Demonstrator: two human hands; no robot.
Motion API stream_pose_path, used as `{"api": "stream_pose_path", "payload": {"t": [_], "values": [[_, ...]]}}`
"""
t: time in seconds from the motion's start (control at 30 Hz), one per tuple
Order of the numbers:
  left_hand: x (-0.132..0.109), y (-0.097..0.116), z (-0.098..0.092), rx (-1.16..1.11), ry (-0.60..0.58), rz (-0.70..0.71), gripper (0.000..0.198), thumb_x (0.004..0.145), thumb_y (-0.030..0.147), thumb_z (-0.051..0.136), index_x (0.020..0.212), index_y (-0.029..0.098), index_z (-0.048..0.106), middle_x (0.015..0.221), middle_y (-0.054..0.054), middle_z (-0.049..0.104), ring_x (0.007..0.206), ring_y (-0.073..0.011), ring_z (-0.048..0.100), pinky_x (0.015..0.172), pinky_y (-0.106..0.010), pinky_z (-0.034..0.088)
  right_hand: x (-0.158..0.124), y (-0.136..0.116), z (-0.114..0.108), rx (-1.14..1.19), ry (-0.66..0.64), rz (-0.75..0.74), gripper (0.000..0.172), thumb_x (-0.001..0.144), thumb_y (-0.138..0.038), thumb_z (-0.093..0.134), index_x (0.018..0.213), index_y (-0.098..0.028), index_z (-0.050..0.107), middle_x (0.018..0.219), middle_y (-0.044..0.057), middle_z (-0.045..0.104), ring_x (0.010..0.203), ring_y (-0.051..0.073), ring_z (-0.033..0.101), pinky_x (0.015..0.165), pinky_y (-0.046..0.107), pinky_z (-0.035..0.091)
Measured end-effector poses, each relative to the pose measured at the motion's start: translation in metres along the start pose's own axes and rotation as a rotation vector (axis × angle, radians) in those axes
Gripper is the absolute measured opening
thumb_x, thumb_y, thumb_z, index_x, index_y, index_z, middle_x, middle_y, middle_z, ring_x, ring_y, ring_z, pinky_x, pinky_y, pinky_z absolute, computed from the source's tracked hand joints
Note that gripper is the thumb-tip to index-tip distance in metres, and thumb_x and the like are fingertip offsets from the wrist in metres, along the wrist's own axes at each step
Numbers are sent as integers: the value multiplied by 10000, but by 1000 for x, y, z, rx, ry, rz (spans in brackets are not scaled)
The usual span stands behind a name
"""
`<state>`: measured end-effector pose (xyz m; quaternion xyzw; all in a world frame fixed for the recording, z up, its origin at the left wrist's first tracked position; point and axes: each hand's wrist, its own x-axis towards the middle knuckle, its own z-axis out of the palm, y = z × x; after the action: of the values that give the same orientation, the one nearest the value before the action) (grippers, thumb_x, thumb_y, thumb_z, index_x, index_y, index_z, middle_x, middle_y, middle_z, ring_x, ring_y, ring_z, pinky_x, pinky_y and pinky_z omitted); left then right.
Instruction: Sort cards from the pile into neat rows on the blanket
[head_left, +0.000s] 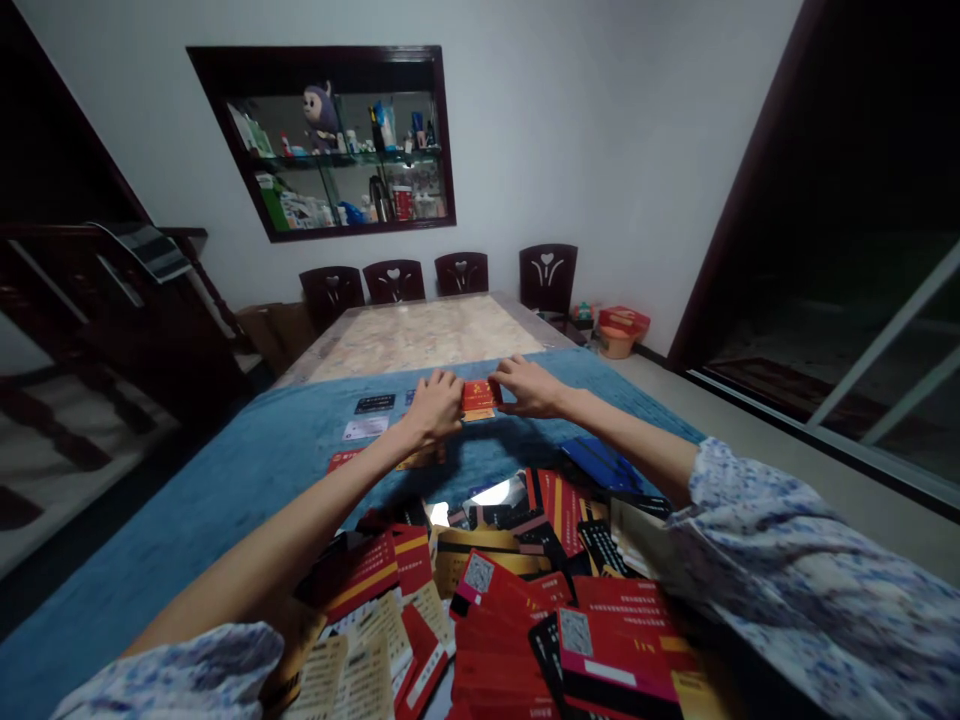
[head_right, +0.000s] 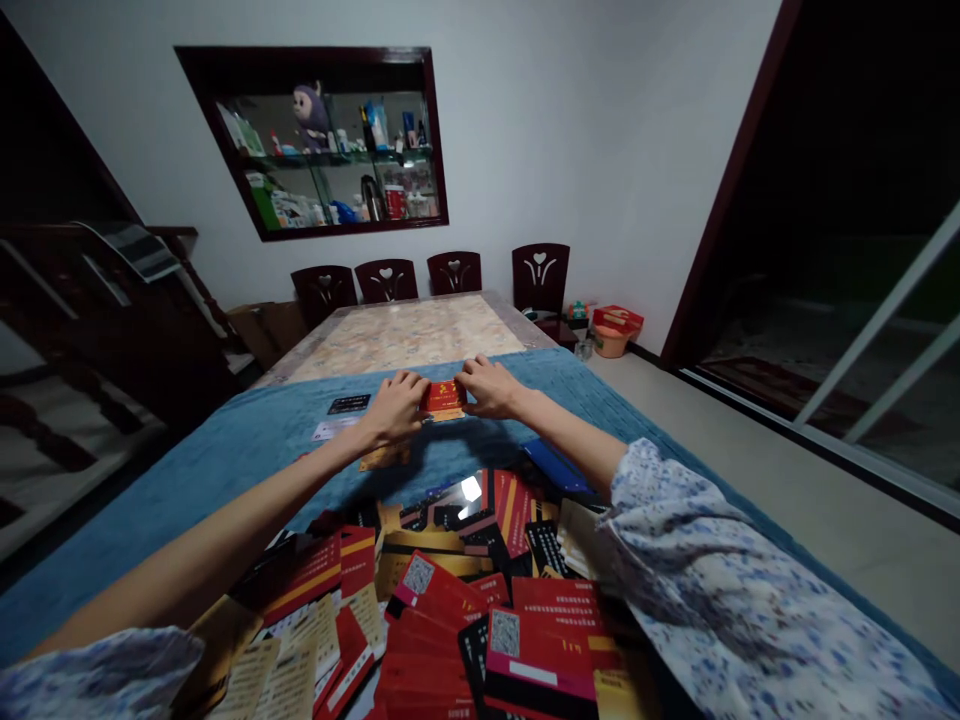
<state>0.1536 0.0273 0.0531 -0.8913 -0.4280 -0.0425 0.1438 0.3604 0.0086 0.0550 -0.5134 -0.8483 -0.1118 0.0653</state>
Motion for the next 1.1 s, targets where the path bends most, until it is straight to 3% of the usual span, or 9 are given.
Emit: {"api": "stream_pose_path", "payload": {"t": [0.2, 0.5, 0.93, 1.1], "values": [[26, -14, 13, 0, -44, -47, 390, 842, 272, 618, 1208, 170, 531, 1328, -157, 534, 1253, -314, 421, 961, -458, 417, 29, 11, 9, 23, -61, 39, 244, 843, -336, 658, 1043, -197, 653, 1174, 136, 571, 1099, 295, 479, 813, 344, 434], [56, -32, 34, -45, -116, -94, 344, 829, 233, 597, 1170, 193, 579, 1324, -143, 551, 1291, -326, 386, 995, -518, 401, 68, 24, 28, 55, -161, 102, 263, 826, -326, 672, 1054, -196, 688, 1182, 148, 578, 1141, 311, 487, 870, 344, 437], [85, -45, 58, -132, -222, -132, 256, 789, 249, 616, 1035, 205, 675, 1247, -131, 614, 1272, -371, 388, 995, -609, 363, 97, 36, 64, 70, -264, 181, 339, 809, -323, 635, 1128, -215, 673, 1192, 134, 621, 1160, 307, 521, 878, 330, 471], [92, -48, 65, -154, -290, -153, 229, 804, 252, 611, 1022, 214, 666, 1274, -113, 620, 1305, -353, 380, 1029, -612, 349, 108, 39, 79, 71, -281, 198, 334, 786, -294, 632, 1105, -209, 687, 1183, 136, 635, 1167, 301, 536, 897, 330, 474]]}}
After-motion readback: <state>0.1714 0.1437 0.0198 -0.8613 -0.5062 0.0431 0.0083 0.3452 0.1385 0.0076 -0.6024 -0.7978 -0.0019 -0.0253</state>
